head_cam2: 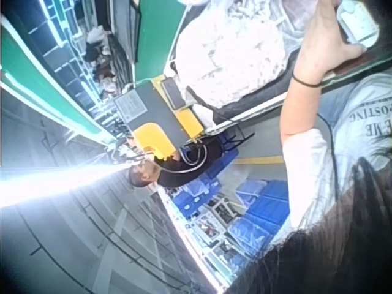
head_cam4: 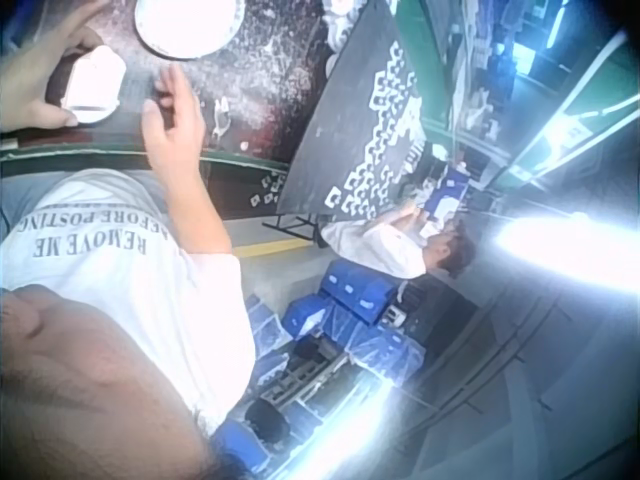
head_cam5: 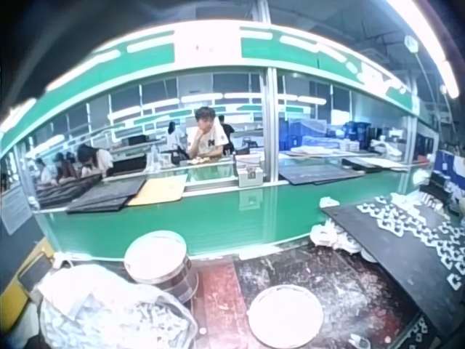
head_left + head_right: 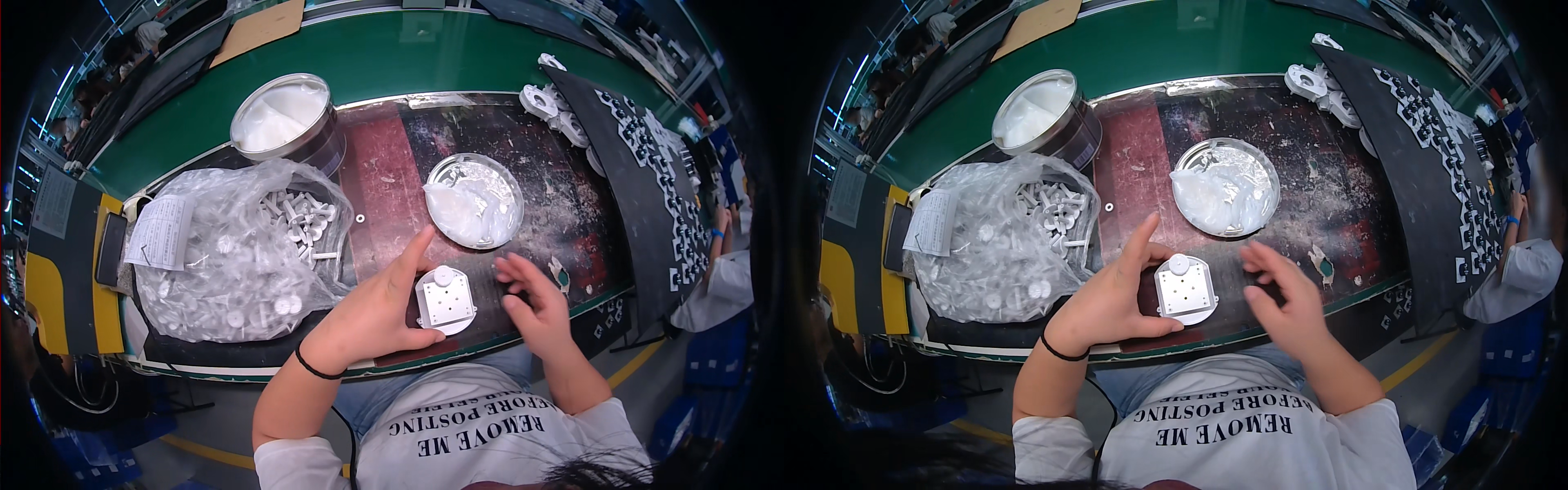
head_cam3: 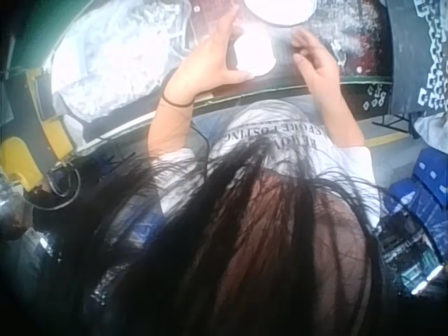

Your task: The person assembles small white plastic components at a factory workstation. They repeatedly pick up a base unit, insert a small cylindrical piece into a central hole, and place the finished assembly onto a black tray. The process is repetitive and involves handling parts from a plastic bag and a metal container.

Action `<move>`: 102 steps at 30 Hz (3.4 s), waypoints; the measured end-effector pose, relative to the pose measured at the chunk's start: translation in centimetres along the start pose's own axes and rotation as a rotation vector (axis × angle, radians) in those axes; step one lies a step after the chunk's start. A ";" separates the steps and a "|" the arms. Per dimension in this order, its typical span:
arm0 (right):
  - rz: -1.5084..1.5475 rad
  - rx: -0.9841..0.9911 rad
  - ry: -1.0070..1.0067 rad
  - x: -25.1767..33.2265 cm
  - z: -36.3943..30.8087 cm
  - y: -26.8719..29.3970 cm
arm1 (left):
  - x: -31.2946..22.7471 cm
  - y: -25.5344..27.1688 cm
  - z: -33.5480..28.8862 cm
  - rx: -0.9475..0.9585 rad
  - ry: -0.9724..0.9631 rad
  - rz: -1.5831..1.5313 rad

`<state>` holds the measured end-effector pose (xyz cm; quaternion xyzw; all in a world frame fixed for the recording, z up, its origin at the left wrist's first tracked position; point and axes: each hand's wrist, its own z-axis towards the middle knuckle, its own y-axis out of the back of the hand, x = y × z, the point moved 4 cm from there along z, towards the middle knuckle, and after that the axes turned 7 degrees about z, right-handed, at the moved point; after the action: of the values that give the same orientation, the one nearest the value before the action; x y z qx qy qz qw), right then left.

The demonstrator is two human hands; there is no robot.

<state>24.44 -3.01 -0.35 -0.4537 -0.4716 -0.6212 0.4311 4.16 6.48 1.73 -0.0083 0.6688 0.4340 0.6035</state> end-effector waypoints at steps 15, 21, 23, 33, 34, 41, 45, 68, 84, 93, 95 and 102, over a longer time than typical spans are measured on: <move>-0.376 -0.197 0.339 -0.4 -2.4 7.2 | -3.5 7.6 13.9 -0.442 0.055 0.351; -0.388 -0.169 0.386 0.4 -2.0 7.5 | 5.6 11.6 21.8 -0.667 0.296 0.636; -0.372 -0.171 0.451 0.0 -2.1 7.7 | 8.4 11.6 23.3 -0.705 0.386 0.550; -0.332 -0.164 0.532 -0.1 -2.6 7.9 | 13.3 12.5 24.0 -0.686 0.427 0.310; -0.330 -0.162 0.538 -0.1 -2.6 7.9 | 13.8 12.8 23.9 -0.735 0.389 0.337; -0.305 -0.183 0.452 0.3 -2.3 7.6 | 7.1 10.8 22.2 -0.660 0.095 0.512; -0.231 -0.131 0.369 2.6 -1.0 7.8 | -0.3 5.8 16.4 -0.392 -0.122 0.469; -1.284 -0.119 -0.251 -3.2 37.6 5.2 | -4.7 0.5 3.1 -0.511 -0.420 0.590; 0.756 0.213 -0.050 5.8 23.4 -0.8 | -2.5 1.9 3.3 -0.728 -0.384 0.564; 0.794 0.403 -0.254 4.7 4.0 -1.5 | -3.1 1.4 2.9 -0.473 -0.321 0.123; 0.787 0.405 -0.301 3.8 2.5 -1.0 | -3.8 1.0 2.9 -0.352 -0.314 0.145; 0.501 0.327 -0.324 1.9 -0.5 1.2 | -3.8 -1.0 3.0 -0.041 -0.249 0.261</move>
<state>25.13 -3.96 1.68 -0.5732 -0.5013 -0.3321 0.5566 8.16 5.72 4.62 0.1199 0.5754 0.5199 0.6198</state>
